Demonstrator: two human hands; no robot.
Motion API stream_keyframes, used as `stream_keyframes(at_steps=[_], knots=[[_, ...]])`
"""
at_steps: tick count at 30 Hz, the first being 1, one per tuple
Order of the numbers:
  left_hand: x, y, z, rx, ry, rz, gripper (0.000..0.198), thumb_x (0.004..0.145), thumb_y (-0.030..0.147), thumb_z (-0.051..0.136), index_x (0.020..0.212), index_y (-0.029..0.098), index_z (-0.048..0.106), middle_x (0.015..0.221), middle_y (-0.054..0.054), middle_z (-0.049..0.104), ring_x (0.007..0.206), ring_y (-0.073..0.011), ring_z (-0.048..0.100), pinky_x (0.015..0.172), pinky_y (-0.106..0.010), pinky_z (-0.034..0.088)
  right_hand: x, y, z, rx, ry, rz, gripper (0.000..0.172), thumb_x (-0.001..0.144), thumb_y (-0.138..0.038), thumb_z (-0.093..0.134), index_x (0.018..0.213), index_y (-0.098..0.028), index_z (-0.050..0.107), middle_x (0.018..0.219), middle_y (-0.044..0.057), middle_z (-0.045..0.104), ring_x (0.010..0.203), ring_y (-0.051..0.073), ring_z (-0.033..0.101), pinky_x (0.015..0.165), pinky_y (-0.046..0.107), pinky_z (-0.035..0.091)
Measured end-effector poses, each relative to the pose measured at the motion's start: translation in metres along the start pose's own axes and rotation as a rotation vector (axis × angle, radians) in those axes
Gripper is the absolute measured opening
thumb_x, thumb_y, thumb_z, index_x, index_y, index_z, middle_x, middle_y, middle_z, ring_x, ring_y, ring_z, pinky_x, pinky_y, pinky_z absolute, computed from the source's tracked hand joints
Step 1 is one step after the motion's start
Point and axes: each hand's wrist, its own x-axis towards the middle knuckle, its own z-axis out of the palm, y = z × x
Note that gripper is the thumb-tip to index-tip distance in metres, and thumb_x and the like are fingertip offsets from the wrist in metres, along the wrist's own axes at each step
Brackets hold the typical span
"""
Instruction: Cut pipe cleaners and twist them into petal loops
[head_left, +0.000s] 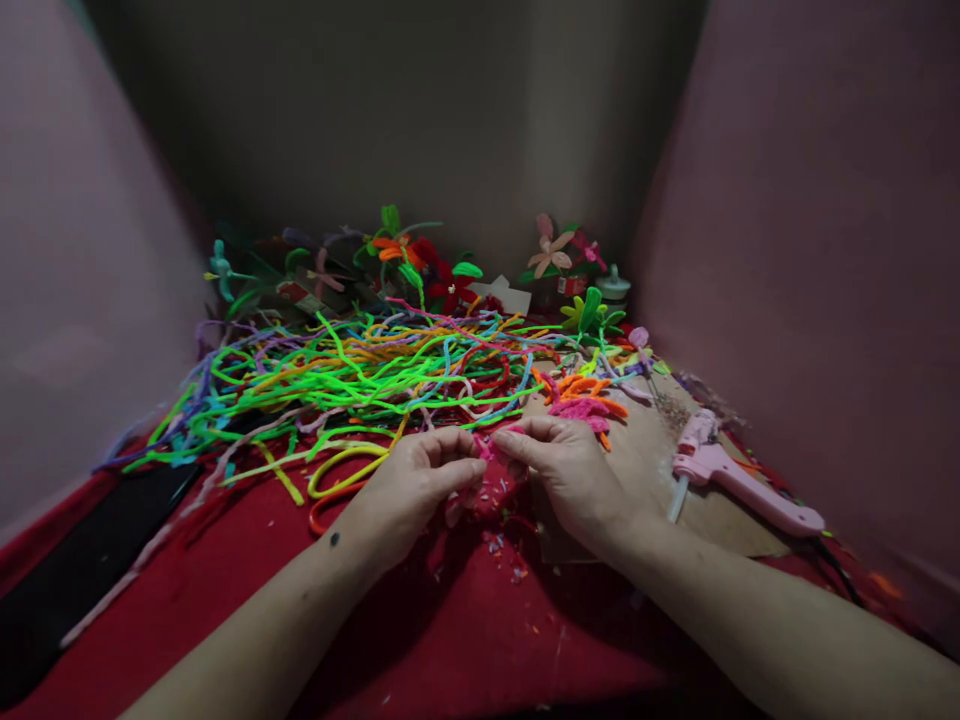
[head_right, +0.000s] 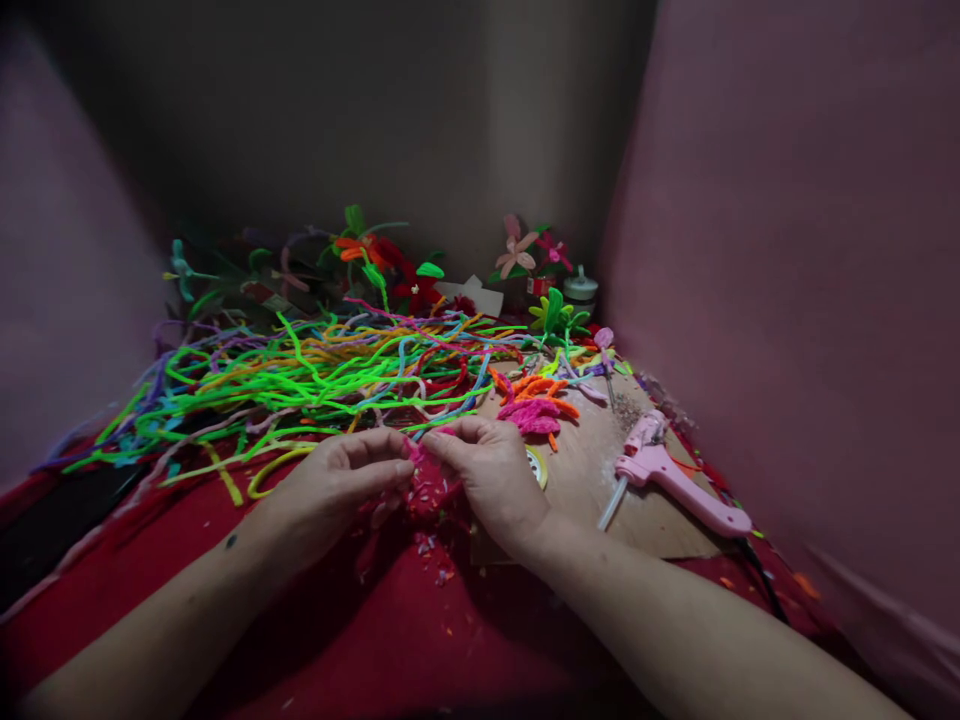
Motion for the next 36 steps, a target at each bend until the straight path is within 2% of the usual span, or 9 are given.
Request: stream_keyframes(at_steps=[7, 10, 14, 18, 21, 23, 25, 30, 36], knots=[[0.001, -0.003, -0.002, 0.033, 0.032, -0.009, 0.021, 0.071, 0.034, 0.067, 0.075, 0.015, 0.059, 0.056, 0.004, 0.054, 0.043, -0.0058, 0.042, 0.044, -0.02, 0.031, 0.002, 0.001, 0.001, -0.091, -0.042, 0.017, 0.013, 0.067, -0.027, 0.069, 0.067, -0.014, 0.066, 0.061, 0.001, 0.061, 0.054, 0.011, 0.053, 0.052, 0.024, 0.038], [0.002, -0.001, -0.002, 0.043, 0.049, -0.016, 0.023, 0.069, 0.034, 0.07, 0.075, 0.014, 0.061, 0.057, 0.002, 0.056, 0.044, -0.0057, 0.043, 0.044, -0.019, 0.031, 0.003, 0.003, 0.0, -0.094, -0.018, 0.035, 0.015, 0.069, -0.029, 0.067, 0.067, -0.014, 0.066, 0.059, 0.001, 0.06, 0.051, 0.011, 0.051, 0.049, 0.024, 0.037], [0.001, 0.002, -0.002, 0.072, 0.096, -0.004, 0.023, 0.07, 0.034, 0.068, 0.068, 0.013, 0.06, 0.052, 0.003, 0.052, 0.041, -0.0047, 0.038, 0.042, -0.019, 0.027, 0.004, 0.005, -0.001, -0.045, -0.054, 0.056, 0.011, 0.068, -0.026, 0.067, 0.066, -0.015, 0.064, 0.056, -0.002, 0.057, 0.048, 0.008, 0.046, 0.048, 0.023, 0.033], [0.001, 0.002, -0.001, 0.112, 0.115, 0.029, 0.024, 0.071, 0.037, 0.066, 0.068, 0.014, 0.058, 0.05, 0.005, 0.047, 0.04, -0.005, 0.035, 0.041, -0.019, 0.025, 0.004, 0.005, -0.001, -0.102, -0.057, 0.0, 0.008, 0.068, -0.022, 0.066, 0.073, -0.016, 0.066, 0.059, -0.002, 0.057, 0.051, 0.008, 0.044, 0.05, 0.022, 0.032], [0.0, 0.003, 0.0, 0.154, 0.133, 0.057, 0.023, 0.072, 0.037, 0.066, 0.077, 0.016, 0.059, 0.054, 0.005, 0.05, 0.043, -0.006, 0.039, 0.042, -0.02, 0.027, 0.004, 0.006, -0.001, -0.144, -0.057, -0.031, 0.008, 0.07, -0.021, 0.063, 0.073, -0.014, 0.067, 0.059, -0.003, 0.054, 0.052, 0.007, 0.042, 0.05, 0.022, 0.03], [0.0, 0.004, 0.002, 0.173, 0.149, 0.109, 0.029, 0.071, 0.034, 0.067, 0.093, 0.018, 0.06, 0.059, 0.004, 0.054, 0.048, -0.0078, 0.044, 0.045, -0.02, 0.032, 0.004, 0.007, -0.001, -0.127, -0.074, -0.013, 0.009, 0.07, -0.023, 0.063, 0.071, -0.014, 0.065, 0.056, -0.004, 0.051, 0.05, 0.007, 0.039, 0.049, 0.022, 0.028], [0.0, 0.004, 0.005, 0.194, 0.174, 0.17, 0.033, 0.069, 0.03, 0.068, 0.099, 0.019, 0.061, 0.063, 0.003, 0.058, 0.055, -0.0098, 0.049, 0.05, -0.021, 0.036, 0.005, 0.008, -0.001, -0.1, -0.089, 0.015, 0.01, 0.07, -0.024, 0.064, 0.067, -0.014, 0.063, 0.053, -0.005, 0.048, 0.048, 0.007, 0.038, 0.047, 0.022, 0.027], [0.001, 0.002, 0.008, 0.271, 0.277, 0.277, 0.013, 0.068, 0.027, 0.067, 0.078, 0.018, 0.068, 0.076, -0.001, 0.066, 0.072, -0.0156, 0.058, 0.065, -0.025, 0.044, 0.004, 0.004, 0.0, -0.13, -0.088, 0.051, 0.016, 0.071, -0.028, 0.063, 0.062, -0.015, 0.059, 0.051, -0.004, 0.048, 0.046, 0.007, 0.04, 0.045, 0.022, 0.028], [0.004, -0.004, 0.003, 0.257, 0.205, 0.233, 0.012, 0.071, 0.027, 0.065, 0.078, 0.017, 0.065, 0.068, 0.001, 0.062, 0.059, -0.0112, 0.051, 0.054, -0.021, 0.039, 0.002, 0.0, 0.002, -0.275, -0.037, 0.026, 0.015, 0.071, -0.023, 0.061, 0.059, -0.015, 0.06, 0.05, -0.003, 0.047, 0.045, 0.008, 0.038, 0.044, 0.022, 0.026]])
